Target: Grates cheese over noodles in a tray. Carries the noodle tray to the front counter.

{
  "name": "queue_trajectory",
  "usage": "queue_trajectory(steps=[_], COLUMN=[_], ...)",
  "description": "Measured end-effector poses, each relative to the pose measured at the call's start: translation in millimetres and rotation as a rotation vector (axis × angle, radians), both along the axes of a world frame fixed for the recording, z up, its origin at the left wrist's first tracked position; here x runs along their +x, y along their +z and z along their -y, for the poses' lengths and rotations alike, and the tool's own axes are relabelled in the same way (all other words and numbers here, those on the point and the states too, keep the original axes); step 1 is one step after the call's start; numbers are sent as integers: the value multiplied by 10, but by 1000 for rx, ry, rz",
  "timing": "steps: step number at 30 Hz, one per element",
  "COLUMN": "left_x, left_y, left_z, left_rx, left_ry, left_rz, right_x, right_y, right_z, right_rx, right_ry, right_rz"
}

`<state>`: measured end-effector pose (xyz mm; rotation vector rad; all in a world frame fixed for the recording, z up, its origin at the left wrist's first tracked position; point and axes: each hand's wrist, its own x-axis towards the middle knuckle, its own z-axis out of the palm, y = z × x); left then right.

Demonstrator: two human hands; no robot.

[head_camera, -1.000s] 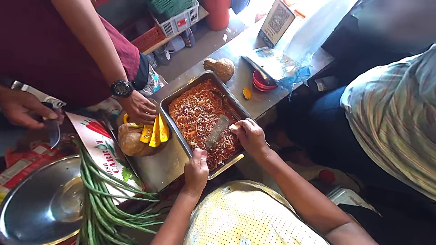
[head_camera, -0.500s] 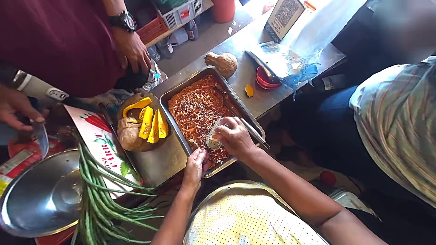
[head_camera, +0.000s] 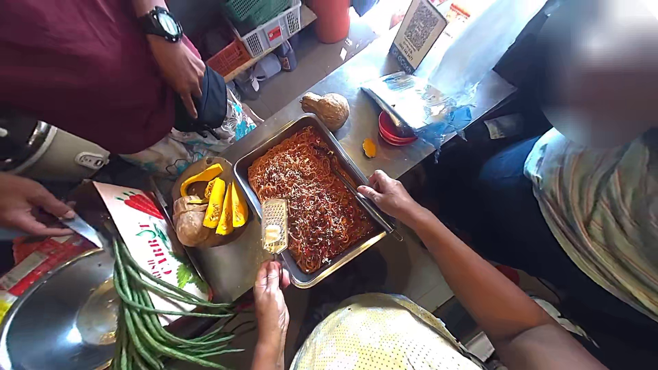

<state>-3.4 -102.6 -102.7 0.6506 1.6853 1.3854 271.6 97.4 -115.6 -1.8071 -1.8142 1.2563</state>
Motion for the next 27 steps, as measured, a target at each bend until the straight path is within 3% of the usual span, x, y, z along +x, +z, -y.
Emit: queue_trajectory(steps=[4,11,20,27], left_x=[-60,-114,-390,-555], left_y=[16,73,152,156], left_z=[-35,-117,170,274], left_rx=[-79,-63,-77,-102], left_ry=[90,34,-110,-168], left_rz=[-97,-60,-108,-97], right_x=[-146,-151,-109,-229], right_y=[-92,-133,-102,-88], right_z=[-91,72,1084,1568], right_rx=[4,24,10,-39], right_ry=[16,28,-181,-280], right_rz=[26,0,-61,-57])
